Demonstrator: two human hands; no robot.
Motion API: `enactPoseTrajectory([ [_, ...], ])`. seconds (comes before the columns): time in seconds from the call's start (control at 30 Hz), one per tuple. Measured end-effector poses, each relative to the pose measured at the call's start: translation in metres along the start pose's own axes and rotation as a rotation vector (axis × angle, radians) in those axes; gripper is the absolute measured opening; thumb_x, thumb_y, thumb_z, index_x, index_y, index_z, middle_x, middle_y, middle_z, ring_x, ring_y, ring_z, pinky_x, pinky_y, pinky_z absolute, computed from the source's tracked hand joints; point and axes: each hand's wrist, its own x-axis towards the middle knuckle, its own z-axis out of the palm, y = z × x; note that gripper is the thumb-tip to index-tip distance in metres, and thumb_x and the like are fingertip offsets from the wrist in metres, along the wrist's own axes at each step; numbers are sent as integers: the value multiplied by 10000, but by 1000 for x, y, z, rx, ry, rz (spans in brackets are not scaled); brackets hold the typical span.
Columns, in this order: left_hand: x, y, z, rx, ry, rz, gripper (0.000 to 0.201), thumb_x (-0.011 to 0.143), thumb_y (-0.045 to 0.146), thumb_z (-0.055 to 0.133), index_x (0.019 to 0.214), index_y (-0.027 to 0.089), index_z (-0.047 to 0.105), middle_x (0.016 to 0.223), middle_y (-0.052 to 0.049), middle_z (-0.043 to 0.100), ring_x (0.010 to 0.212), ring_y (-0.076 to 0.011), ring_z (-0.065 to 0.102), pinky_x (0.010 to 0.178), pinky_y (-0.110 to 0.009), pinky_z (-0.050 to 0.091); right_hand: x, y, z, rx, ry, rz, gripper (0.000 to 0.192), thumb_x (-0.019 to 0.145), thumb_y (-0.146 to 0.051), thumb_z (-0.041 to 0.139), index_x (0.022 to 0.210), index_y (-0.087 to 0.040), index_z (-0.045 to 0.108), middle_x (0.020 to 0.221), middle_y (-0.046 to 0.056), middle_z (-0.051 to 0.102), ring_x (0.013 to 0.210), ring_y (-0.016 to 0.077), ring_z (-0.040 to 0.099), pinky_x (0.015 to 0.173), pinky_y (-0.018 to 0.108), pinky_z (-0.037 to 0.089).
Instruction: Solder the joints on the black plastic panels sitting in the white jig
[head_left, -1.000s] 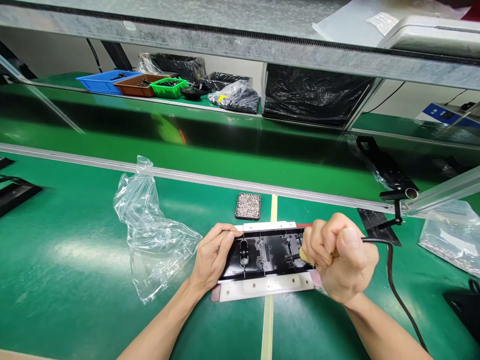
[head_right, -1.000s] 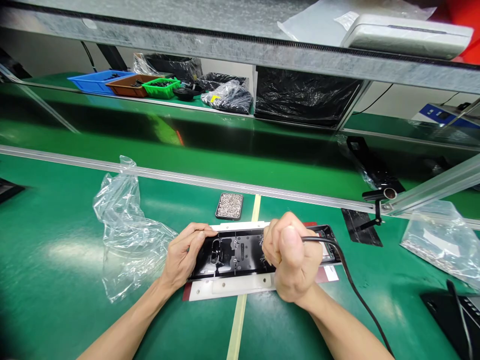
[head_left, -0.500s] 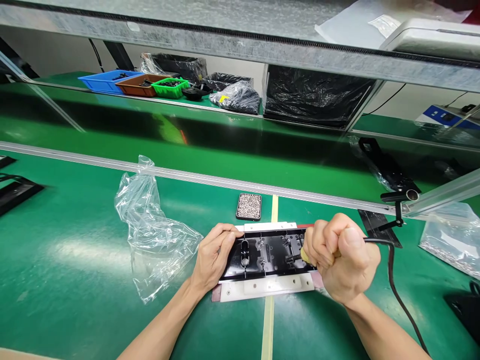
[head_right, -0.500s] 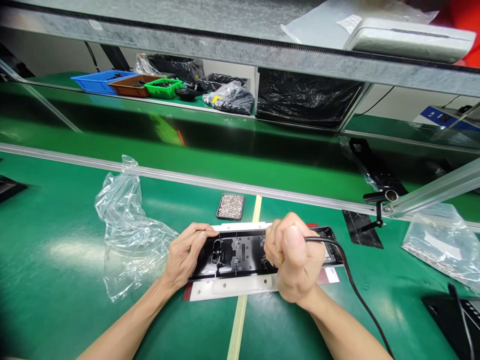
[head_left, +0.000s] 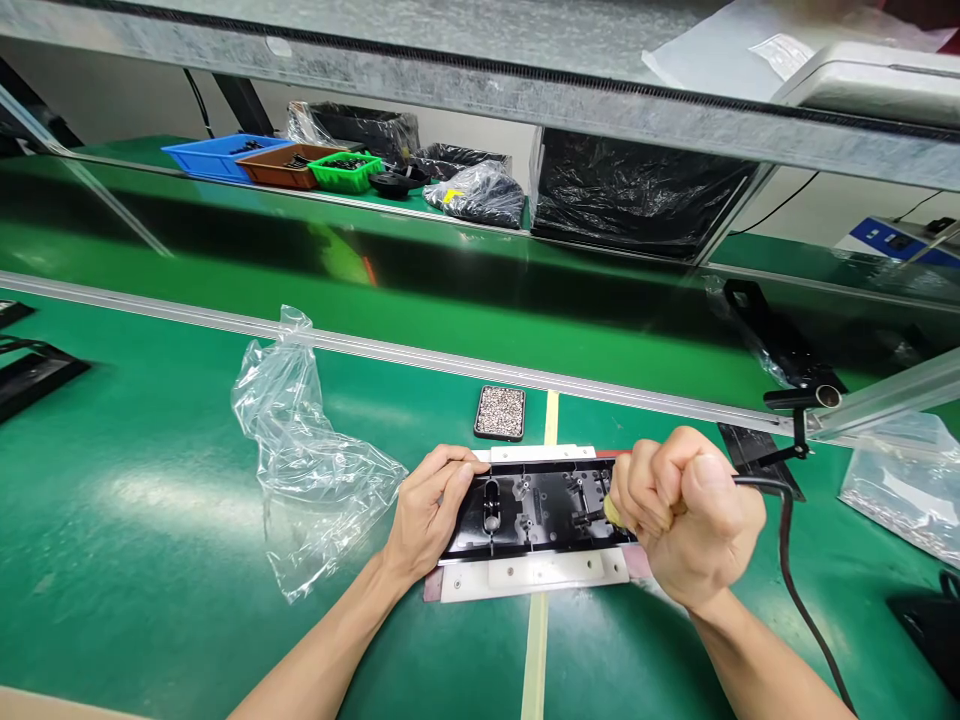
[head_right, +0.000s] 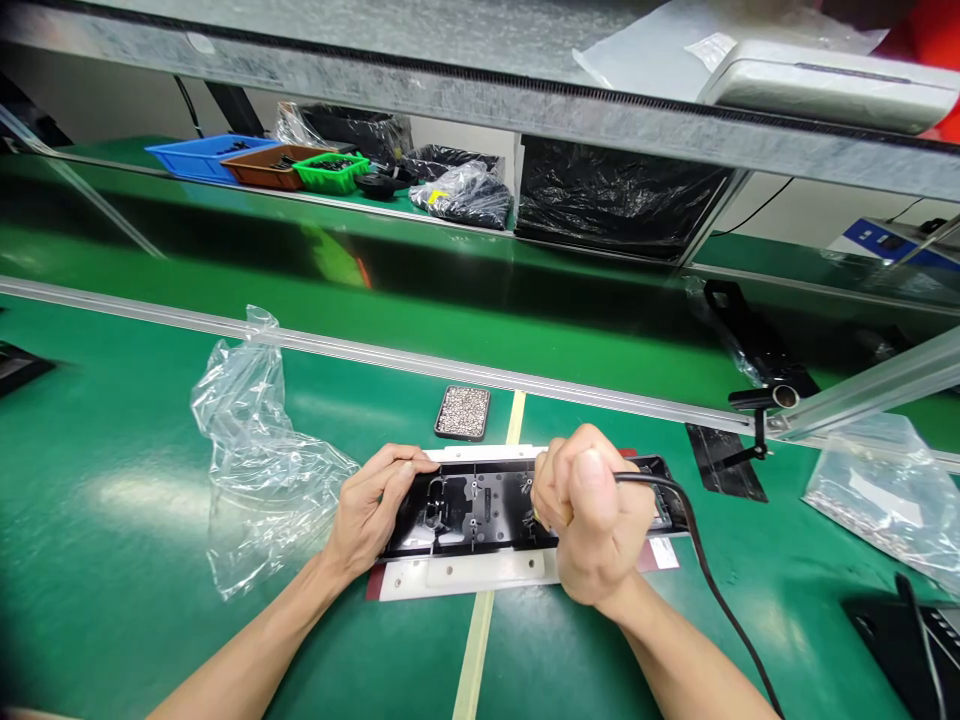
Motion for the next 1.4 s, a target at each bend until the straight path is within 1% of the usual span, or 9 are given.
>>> enactPoseTrajectory([
  [0.17, 1, 0, 1, -7, -4, 0, 282, 1082, 207, 451, 1116, 198, 730, 1091, -52, 646, 1026, -171, 623, 909, -301, 461, 2, 1, 0, 1, -7, 3, 427, 960, -390, 536, 597, -202, 412, 469, -56, 285, 409, 77, 236, 365, 190, 222],
  [0.5, 1, -1, 1, -8, -3, -1, 288, 1084, 216, 450, 1123, 199, 736, 1090, -56, 649, 1029, -173, 623, 915, -307, 463, 3, 0, -1, -25, 21, 24, 407, 946, -380, 536, 602, -205, 407, 471, -54, 288, 412, 83, 248, 370, 196, 234],
  [0.8, 1, -2, 1, -1, -9, -3, 295, 1087, 221, 441, 1110, 193, 733, 1084, -60, 646, 1024, -176, 621, 907, -312, 459, 4, 0, 0, -35, 1, 9, 389, 956, -337, 514, 606, -207, 407, 475, -56, 282, 407, 82, 238, 370, 192, 228],
  [0.97, 1, -3, 1, -6, -8, 0, 291, 1087, 215, 443, 1113, 197, 732, 1076, -53, 643, 1021, -168, 619, 904, -305, 456, 3, 2, -2, -30, 11, 17, 379, 949, -338, 515, 609, -208, 409, 478, -58, 284, 412, 84, 241, 372, 194, 231],
  [1.17, 1, -3, 1, -6, -3, -6, 300, 1087, 236, 442, 1107, 191, 738, 1080, -62, 651, 1019, -180, 627, 901, -310, 468, 3, 0, -2, -33, 42, 16, 403, 949, -353, 508, 594, -208, 385, 467, -59, 271, 408, 84, 226, 369, 193, 230],
  [1.4, 0, -1, 0, -4, -7, -10, 301, 1086, 238, 440, 1101, 186, 736, 1079, -71, 654, 1023, -189, 624, 908, -318, 466, 2, -2, 1, -40, 36, 7, 423, 958, -378, 516, 594, -209, 384, 468, -58, 273, 404, 81, 215, 361, 193, 228],
])
